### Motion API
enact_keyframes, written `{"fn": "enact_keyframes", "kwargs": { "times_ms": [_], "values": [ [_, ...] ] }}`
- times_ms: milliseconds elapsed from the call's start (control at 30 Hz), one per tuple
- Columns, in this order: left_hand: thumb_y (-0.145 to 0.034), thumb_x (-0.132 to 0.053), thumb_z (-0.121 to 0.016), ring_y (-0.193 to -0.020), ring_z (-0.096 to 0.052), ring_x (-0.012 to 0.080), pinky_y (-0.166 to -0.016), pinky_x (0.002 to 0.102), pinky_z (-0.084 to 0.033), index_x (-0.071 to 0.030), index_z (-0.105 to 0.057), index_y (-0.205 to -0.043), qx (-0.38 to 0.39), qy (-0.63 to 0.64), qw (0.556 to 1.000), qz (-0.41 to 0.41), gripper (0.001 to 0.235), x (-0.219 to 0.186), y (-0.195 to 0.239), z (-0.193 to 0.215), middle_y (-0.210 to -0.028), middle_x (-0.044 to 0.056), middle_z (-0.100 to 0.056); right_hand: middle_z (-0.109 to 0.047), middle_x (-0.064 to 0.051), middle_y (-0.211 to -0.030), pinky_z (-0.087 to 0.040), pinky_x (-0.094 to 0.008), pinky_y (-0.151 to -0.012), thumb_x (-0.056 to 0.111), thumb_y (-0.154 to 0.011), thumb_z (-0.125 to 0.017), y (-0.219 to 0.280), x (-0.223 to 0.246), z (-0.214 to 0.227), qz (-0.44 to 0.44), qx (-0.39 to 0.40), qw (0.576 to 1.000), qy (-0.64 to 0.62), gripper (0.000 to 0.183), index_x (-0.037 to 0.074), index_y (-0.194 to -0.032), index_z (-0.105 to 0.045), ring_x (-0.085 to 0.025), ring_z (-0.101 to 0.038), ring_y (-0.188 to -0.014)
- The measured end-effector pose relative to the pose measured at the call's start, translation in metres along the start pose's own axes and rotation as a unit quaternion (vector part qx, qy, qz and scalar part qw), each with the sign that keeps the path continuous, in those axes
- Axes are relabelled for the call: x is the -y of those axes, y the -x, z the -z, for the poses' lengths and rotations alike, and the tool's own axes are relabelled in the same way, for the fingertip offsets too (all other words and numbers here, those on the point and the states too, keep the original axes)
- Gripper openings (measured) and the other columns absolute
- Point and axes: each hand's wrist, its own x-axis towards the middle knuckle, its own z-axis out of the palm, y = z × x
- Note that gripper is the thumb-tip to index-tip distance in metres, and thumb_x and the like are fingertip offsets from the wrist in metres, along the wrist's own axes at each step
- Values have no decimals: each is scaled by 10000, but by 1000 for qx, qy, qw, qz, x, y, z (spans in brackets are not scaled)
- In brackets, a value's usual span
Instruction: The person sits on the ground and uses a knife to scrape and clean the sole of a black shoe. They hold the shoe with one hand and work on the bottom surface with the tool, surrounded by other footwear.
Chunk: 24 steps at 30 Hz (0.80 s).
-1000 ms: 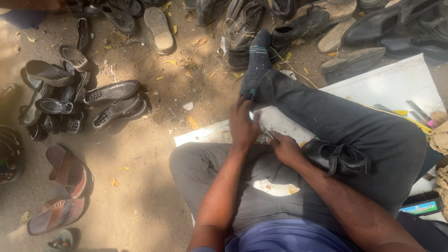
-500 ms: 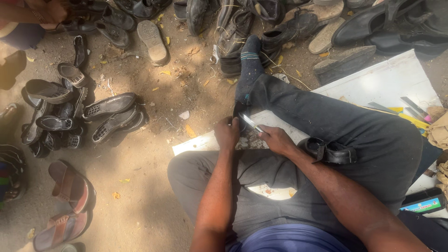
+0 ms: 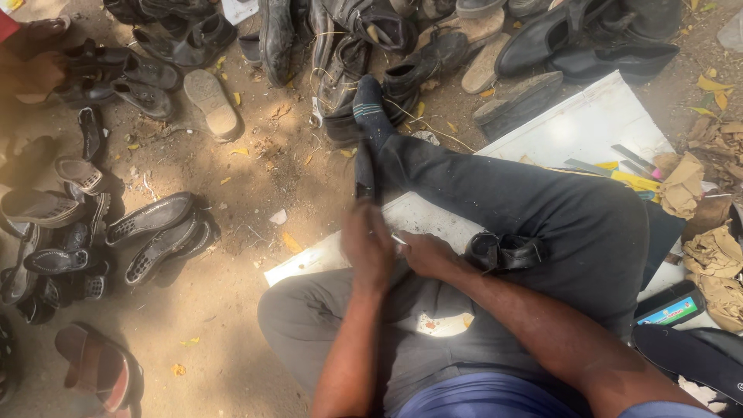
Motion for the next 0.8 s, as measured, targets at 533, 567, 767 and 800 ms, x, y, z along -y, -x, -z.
{"fn": "enact_keyframes", "kwargs": {
  "times_ms": [533,567,767,800],
  "values": [
    [-929,-225,-697,-899,-700,367,-803,476,-556,-82,-768,-975,382,8,923,35,166,-98,45,-86,-1036,158,-671,-751,-189,-987,-563,-507,-847,316,-985,-544,1,15,-7,-25,-26,997,62,447,162,-1405,-561,-389,-733,-937],
    [-925,-223,-702,-852,-694,372,-776,487,-548,-77,-771,-963,314,3,947,65,166,-98,39,-80,-1027,168,-667,-755,-187,-960,-553,-506,-865,332,-1004,-530,5,14,-3,-6,-15,995,94,458,149,-1423,-542,-386,-734,-919],
    [-1008,-153,-708,-1006,-639,380,-1021,522,-510,-81,-659,-1002,198,144,964,-105,87,-196,15,-92,-1100,175,-620,-729,-242,-980,-516,-568,-847,289,-980,-539,4,5,-2,10,-16,1000,13,470,112,-1415,-552,-459,-689,-948],
    [-882,-203,-735,-1248,-548,403,-1142,524,-416,-129,-703,-1071,289,200,906,-236,206,-222,24,-84,-1294,215,-567,-725,-252,-979,-519,-564,-847,297,-981,-538,2,1,-2,16,-10,1000,4,480,104,-1420,-545,-464,-687,-947]
  ]
}}
